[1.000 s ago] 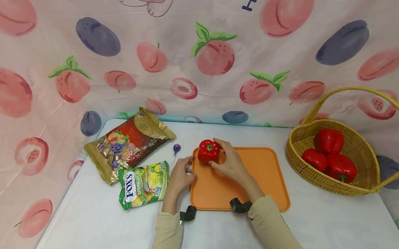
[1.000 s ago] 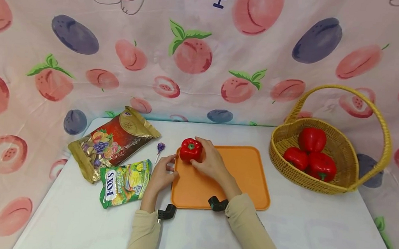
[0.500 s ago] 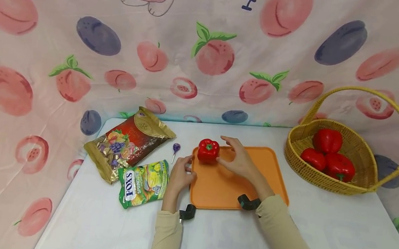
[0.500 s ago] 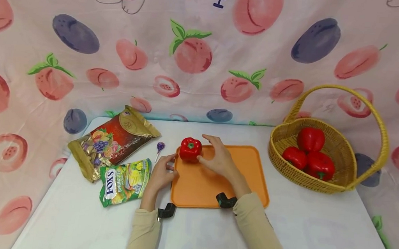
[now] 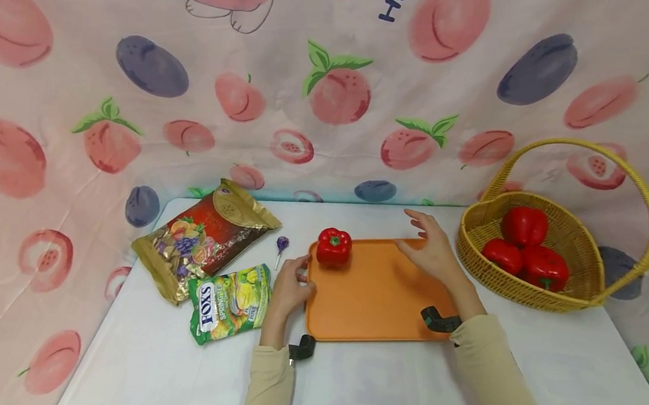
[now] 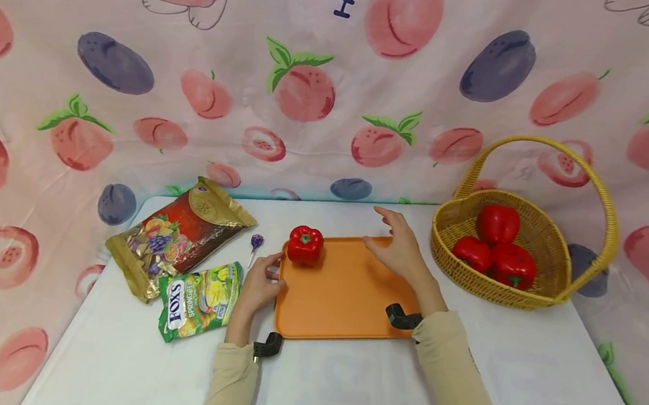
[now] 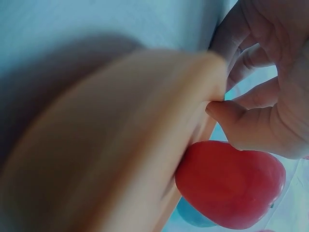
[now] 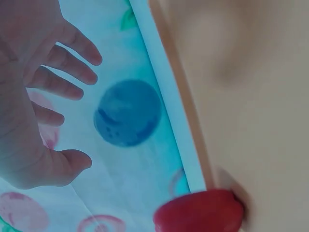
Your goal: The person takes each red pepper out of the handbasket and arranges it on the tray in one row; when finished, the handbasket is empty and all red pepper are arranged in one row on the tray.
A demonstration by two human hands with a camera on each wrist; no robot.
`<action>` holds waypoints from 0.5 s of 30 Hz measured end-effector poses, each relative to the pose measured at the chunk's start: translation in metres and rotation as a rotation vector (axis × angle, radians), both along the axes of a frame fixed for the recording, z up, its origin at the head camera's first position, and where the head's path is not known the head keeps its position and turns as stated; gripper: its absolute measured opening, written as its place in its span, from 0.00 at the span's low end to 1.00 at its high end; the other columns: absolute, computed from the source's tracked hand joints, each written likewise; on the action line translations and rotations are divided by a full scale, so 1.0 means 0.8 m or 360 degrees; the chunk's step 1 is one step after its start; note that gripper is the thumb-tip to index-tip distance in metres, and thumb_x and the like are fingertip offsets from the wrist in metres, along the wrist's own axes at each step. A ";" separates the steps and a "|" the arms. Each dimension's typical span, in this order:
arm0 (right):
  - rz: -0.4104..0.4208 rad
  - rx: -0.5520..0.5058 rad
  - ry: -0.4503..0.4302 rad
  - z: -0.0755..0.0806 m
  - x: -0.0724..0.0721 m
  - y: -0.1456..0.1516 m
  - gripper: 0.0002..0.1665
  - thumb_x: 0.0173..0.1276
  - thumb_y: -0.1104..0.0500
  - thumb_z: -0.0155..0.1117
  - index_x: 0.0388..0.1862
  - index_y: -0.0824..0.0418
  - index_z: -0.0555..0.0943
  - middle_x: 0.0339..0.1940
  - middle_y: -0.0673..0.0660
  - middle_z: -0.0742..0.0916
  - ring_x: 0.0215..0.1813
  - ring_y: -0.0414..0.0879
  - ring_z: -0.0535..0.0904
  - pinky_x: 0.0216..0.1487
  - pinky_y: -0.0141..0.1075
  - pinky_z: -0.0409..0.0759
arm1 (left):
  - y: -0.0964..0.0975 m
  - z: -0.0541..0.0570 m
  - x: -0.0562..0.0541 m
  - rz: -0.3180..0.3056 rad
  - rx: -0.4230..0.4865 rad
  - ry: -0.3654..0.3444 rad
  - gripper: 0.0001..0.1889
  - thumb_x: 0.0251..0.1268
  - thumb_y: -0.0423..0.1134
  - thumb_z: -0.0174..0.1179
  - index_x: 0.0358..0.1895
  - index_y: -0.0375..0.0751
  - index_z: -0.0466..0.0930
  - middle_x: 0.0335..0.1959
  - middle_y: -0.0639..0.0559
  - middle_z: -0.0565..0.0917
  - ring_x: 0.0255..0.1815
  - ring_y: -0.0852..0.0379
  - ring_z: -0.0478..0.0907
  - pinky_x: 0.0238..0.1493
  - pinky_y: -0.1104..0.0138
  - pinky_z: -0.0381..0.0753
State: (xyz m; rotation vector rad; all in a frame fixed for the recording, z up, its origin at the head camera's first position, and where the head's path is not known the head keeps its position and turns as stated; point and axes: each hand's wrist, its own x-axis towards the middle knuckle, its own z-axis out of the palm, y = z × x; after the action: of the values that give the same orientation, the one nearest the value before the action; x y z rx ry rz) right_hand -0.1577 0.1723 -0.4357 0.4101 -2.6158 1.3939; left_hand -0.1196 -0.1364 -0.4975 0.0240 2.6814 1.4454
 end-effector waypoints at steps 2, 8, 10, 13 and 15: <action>-0.0027 0.0017 -0.0012 0.002 -0.001 0.009 0.40 0.62 0.61 0.70 0.72 0.64 0.66 0.66 0.68 0.72 0.67 0.66 0.69 0.62 0.60 0.68 | -0.001 -0.001 0.000 -0.0001 0.0007 0.0009 0.34 0.53 0.28 0.63 0.68 0.40 0.72 0.54 0.43 0.75 0.41 0.54 0.77 0.43 0.63 0.79; -0.0089 0.0030 -0.0074 0.005 -0.002 0.034 0.41 0.64 0.59 0.69 0.73 0.65 0.64 0.69 0.69 0.69 0.68 0.67 0.66 0.65 0.61 0.65 | -0.001 -0.001 0.000 0.0005 0.0023 0.0001 0.33 0.53 0.28 0.63 0.68 0.39 0.72 0.54 0.43 0.75 0.41 0.53 0.77 0.43 0.62 0.80; -0.0117 0.0023 -0.0071 0.007 -0.003 0.042 0.40 0.64 0.60 0.69 0.73 0.66 0.65 0.68 0.70 0.70 0.67 0.67 0.67 0.64 0.61 0.65 | -0.001 -0.001 0.000 0.0003 0.0020 -0.0006 0.33 0.54 0.28 0.63 0.68 0.40 0.71 0.54 0.43 0.75 0.41 0.53 0.76 0.43 0.62 0.80; -0.0153 0.0040 -0.0043 0.007 -0.005 0.052 0.38 0.63 0.61 0.68 0.71 0.67 0.67 0.67 0.70 0.71 0.66 0.68 0.69 0.63 0.61 0.67 | -0.001 0.000 0.001 0.0003 0.0022 -0.0017 0.33 0.54 0.28 0.63 0.68 0.40 0.71 0.54 0.43 0.75 0.42 0.53 0.76 0.43 0.62 0.80; -0.0177 0.0058 -0.0023 0.009 -0.006 0.058 0.37 0.63 0.60 0.68 0.70 0.67 0.68 0.66 0.70 0.72 0.64 0.68 0.70 0.63 0.61 0.68 | 0.000 0.001 0.002 0.0004 0.0023 -0.0024 0.33 0.54 0.28 0.63 0.68 0.40 0.71 0.54 0.43 0.75 0.42 0.53 0.76 0.43 0.62 0.80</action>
State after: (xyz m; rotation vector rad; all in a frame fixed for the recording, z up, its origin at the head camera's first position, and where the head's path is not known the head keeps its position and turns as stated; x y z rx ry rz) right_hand -0.1621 0.2191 -0.4283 0.2554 -2.6346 1.3209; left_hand -0.1183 -0.1368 -0.4970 0.0106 2.6602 1.4597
